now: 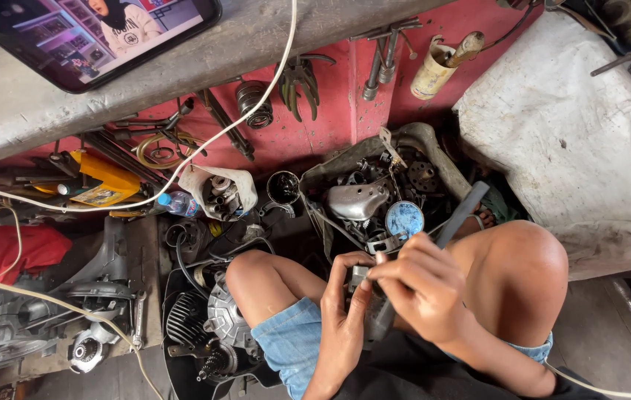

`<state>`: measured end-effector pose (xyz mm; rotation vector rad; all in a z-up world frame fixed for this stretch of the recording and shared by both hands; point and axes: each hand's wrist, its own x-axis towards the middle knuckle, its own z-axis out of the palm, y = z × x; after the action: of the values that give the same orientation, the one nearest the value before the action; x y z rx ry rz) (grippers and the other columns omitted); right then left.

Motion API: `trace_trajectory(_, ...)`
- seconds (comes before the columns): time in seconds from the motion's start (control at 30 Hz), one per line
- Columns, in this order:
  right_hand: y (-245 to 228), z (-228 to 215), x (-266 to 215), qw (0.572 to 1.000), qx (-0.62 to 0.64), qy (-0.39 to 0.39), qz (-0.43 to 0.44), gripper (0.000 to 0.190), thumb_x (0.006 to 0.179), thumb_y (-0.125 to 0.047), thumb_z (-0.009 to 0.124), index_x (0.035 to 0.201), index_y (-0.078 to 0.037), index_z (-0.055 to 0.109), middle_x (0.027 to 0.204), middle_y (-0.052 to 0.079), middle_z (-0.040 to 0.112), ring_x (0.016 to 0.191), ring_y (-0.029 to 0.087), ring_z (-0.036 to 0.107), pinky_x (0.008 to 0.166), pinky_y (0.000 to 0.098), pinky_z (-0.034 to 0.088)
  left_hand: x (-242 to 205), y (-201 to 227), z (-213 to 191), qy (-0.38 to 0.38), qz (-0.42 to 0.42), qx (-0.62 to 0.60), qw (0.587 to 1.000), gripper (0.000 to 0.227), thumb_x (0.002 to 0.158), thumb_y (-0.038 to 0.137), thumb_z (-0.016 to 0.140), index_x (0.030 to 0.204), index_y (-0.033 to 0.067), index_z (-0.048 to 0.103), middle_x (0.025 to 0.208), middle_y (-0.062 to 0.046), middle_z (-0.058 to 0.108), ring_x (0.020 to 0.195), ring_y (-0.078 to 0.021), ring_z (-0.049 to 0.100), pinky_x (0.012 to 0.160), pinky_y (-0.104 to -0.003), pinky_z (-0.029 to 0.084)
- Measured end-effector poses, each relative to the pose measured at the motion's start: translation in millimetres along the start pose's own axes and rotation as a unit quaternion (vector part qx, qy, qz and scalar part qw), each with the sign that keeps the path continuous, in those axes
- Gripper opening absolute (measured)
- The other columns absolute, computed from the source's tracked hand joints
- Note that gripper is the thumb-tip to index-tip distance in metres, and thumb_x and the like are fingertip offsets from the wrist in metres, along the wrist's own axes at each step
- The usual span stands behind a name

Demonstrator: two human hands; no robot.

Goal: The person sits on the floor and uses a metal file to smooth the edges of a small metal part held in their left hand. They repeatedly rub the file against the part, rotating it to work on different sides.

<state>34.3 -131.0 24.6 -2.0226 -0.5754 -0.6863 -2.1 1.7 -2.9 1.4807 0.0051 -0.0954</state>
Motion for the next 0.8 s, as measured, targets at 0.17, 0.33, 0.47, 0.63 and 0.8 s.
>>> trace_trajectory(0.17, -5, 8, -7, 0.996, 0.024, -0.021, -0.082, 0.020, 0.073, 0.009, 0.073, 0.069, -0.010, 0.069, 0.057, -0.005, 0.044, 0.054, 0.010, 0.037, 0.055, 0.0257, 0.036, 2, 4, 0, 0.002, -0.013, 0.005, 1.000, 0.024, 0.100, 0.022, 0.050, 0.116, 0.0054, 0.058, 0.083, -0.002, 0.055, 0.070, -0.0101, 0.045, 0.063, -0.027, 0.039)
trace_trajectory(0.33, -5, 4, -1, 1.000, -0.004, 0.011, 0.000, 0.021, 0.071, 0.015, 0.072, 0.074, -0.006, 0.070, 0.059, -0.002, 0.047, 0.061, 0.015, 0.041, 0.060, 0.0247, 0.041, -2, 2, -2, 0.011, -0.017, -0.008, 1.000, 0.026, 0.103, 0.024, 0.051, 0.117, 0.0043, 0.059, 0.086, -0.003, 0.058, 0.068, -0.0092, 0.046, 0.062, -0.025, 0.040)
trace_trajectory(0.47, -10, 13, -7, 0.995, 0.037, -0.031, -0.087, 0.021, 0.075, 0.010, 0.071, 0.067, -0.009, 0.070, 0.057, -0.003, 0.048, 0.053, 0.011, 0.038, 0.055, 0.0260, 0.039, -1, 0, -2, 0.009, -0.016, 0.002, 1.000, 0.024, 0.098, 0.017, 0.048, 0.116, 0.0049, 0.058, 0.080, -0.003, 0.055, 0.068, -0.0101, 0.044, 0.061, -0.028, 0.038)
trace_trajectory(0.63, -4, 7, 2, 1.000, 0.021, 0.000, -0.008, 0.021, 0.073, 0.014, 0.072, 0.073, -0.007, 0.070, 0.058, -0.003, 0.047, 0.059, 0.013, 0.040, 0.058, 0.0236, 0.039, -4, -6, -6, 0.019, -0.002, 0.019, 1.000, 0.026, 0.103, 0.023, 0.050, 0.119, 0.0047, 0.058, 0.095, -0.007, 0.066, 0.075, -0.0123, 0.054, 0.069, -0.028, 0.046)
trace_trajectory(0.8, -11, 19, -10, 0.992, 0.097, -0.071, -0.046, 0.018, 0.076, 0.012, 0.072, 0.070, -0.006, 0.070, 0.061, 0.000, 0.054, 0.057, 0.012, 0.048, 0.064, 0.0258, 0.049, -1, -8, -4, 0.019, -0.033, -0.048, 0.998, 0.028, 0.089, 0.002, 0.053, 0.117, 0.0055, 0.059, 0.077, -0.002, 0.055, 0.070, -0.0100, 0.048, 0.061, -0.026, 0.042)
